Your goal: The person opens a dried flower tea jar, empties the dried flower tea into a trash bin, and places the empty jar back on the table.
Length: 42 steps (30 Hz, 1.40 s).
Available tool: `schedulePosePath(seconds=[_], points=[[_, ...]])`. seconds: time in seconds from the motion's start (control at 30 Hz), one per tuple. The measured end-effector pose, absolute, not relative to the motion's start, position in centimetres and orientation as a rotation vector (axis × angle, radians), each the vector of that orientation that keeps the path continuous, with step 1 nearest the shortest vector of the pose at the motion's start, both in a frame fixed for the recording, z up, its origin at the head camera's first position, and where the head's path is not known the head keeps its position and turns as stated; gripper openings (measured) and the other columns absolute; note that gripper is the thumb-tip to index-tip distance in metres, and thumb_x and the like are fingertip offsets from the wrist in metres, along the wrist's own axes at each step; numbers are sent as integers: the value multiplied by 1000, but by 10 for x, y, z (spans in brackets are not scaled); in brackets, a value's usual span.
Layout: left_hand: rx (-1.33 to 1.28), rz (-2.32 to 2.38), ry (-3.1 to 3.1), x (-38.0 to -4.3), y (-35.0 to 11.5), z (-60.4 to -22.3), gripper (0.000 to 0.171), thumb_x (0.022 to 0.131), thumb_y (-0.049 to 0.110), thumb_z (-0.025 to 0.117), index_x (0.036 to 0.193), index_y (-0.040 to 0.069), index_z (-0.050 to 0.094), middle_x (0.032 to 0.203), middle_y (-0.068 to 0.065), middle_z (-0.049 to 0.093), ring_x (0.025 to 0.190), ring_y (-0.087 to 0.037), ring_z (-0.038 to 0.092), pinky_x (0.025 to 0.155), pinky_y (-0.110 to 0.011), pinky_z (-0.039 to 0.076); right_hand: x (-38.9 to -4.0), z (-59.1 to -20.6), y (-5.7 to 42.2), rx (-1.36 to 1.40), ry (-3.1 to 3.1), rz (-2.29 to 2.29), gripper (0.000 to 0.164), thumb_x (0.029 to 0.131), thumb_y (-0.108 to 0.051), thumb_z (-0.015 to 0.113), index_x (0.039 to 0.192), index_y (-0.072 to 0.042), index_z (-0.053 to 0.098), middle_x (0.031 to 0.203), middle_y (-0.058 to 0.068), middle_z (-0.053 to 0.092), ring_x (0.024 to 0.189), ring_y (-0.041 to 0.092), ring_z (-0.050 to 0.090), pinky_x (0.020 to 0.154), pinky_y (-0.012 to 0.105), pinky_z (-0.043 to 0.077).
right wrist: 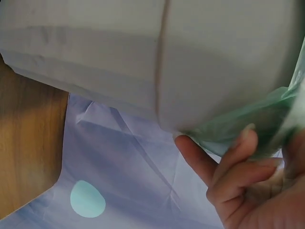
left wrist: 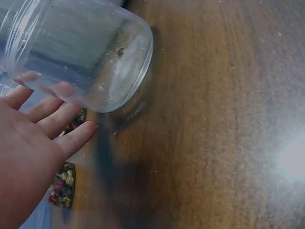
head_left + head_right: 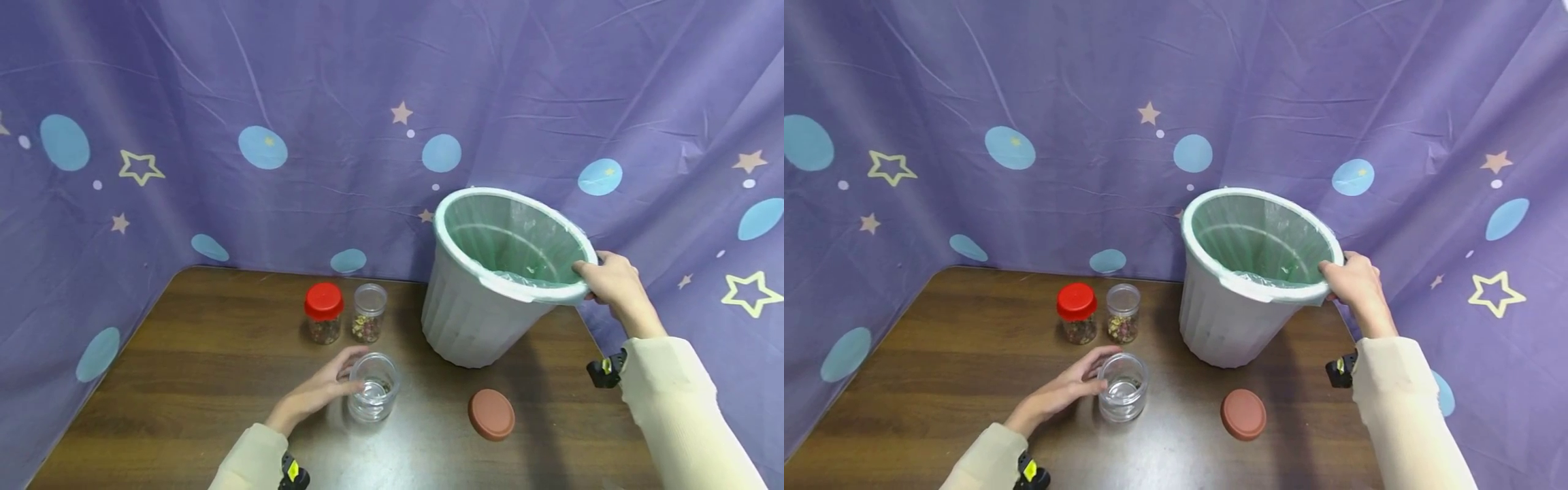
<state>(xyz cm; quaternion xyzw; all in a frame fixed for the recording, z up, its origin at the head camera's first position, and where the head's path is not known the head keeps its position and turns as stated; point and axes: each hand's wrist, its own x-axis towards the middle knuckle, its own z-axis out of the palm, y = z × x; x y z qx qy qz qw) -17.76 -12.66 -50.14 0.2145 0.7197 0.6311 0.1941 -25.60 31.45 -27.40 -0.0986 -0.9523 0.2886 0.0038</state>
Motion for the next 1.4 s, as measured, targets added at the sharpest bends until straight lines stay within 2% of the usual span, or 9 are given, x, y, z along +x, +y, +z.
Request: schedulePosePath(seconds=[0.17, 0.33, 0.5, 0.63, 0.73, 0.87, 0.97, 1.1, 1.4], points=[[522, 1758, 2098, -178, -126, -493, 59, 101, 29, 47, 149, 0, 30, 152, -30, 34, 139, -48, 36, 113, -58, 33, -254, -277, 317, -298, -2947, 1001, 75, 99, -42, 44, 149, 11, 26, 115, 29, 57, 66, 7, 56, 56, 22, 53], [513, 1760, 2152, -179, -127, -484, 51, 106, 31, 36, 147, 2, 36, 149, -27, 43, 138, -42, 42, 115, -53, 31, -251, -284, 315, -285, -2801, 1165, 79, 101, -49, 37, 152, 9, 20, 140, 35, 42, 77, 0, 50, 60, 14, 51], [500, 1762, 2157, -178, -131, -479, 51, 107, 34, 31, 149, 3, 35, 149, -25, 44, 138, -42, 43, 116, -56, 30, -248, -291, 318, -236, -2623, 1323, 73, 103, -48, 29, 150, 8, 27, 116, 13, 57, 77, -4, 52, 62, 13, 50], [465, 1772, 2161, -178, -132, -475, 52, 107, 34, 30, 148, 3, 35, 149, -25, 45, 138, -42, 43, 116, -56, 31, -245, -295, 322, -230, -2447, 1538, 53, 104, -43, 33, 130, 0, 49, 83, -10, 57, 68, -2, 56, 60, 15, 50], [443, 1783, 2153, -179, -134, -472, 52, 107, 35, 30, 148, 2, 35, 148, -25, 45, 138, -42, 43, 116, -57, 31, -243, -295, 322, -334, -2369, 1538, 49, 103, -44, 36, 131, -5, 49, 86, -18, 55, 72, -5, 54, 63, 12, 48], [440, 1802, 2130, -181, -139, -466, 54, 107, 36, 28, 148, 1, 33, 149, -27, 43, 139, -45, 41, 115, -61, 29, -237, -292, 318, -497, -2371, 1245, 59, 101, -48, 39, 148, -12, 41, 114, -13, 54, 94, -10, 48, 90, 15, 41], [450, 1810, 2125, -182, -143, -463, 54, 108, 36, 27, 148, 0, 32, 150, -27, 42, 139, -46, 40, 116, -63, 27, -232, -291, 312, -479, -2299, 1099, 51, 98, -43, 46, 142, -17, 48, 115, -15, 50, 98, -10, 44, 95, 17, 35], [453, 1803, 2146, -183, -148, -459, 54, 108, 36, 28, 148, 1, 33, 150, -25, 43, 140, -45, 40, 116, -63, 27, -227, -289, 301, -297, -2200, 1040, 41, 96, -33, 52, 134, -16, 55, 101, -27, 43, 91, -13, 44, 84, 12, 33], [501, 1771, 2207, -188, -160, -448, 51, 108, 34, 29, 147, 3, 34, 148, -25, 45, 138, -44, 43, 114, -58, 31, -217, -278, 267, 54, -2208, 1026, 34, 92, -21, 60, 124, -11, 64, 92, -31, 56, 87, -11, 52, 77, 13, 34]])
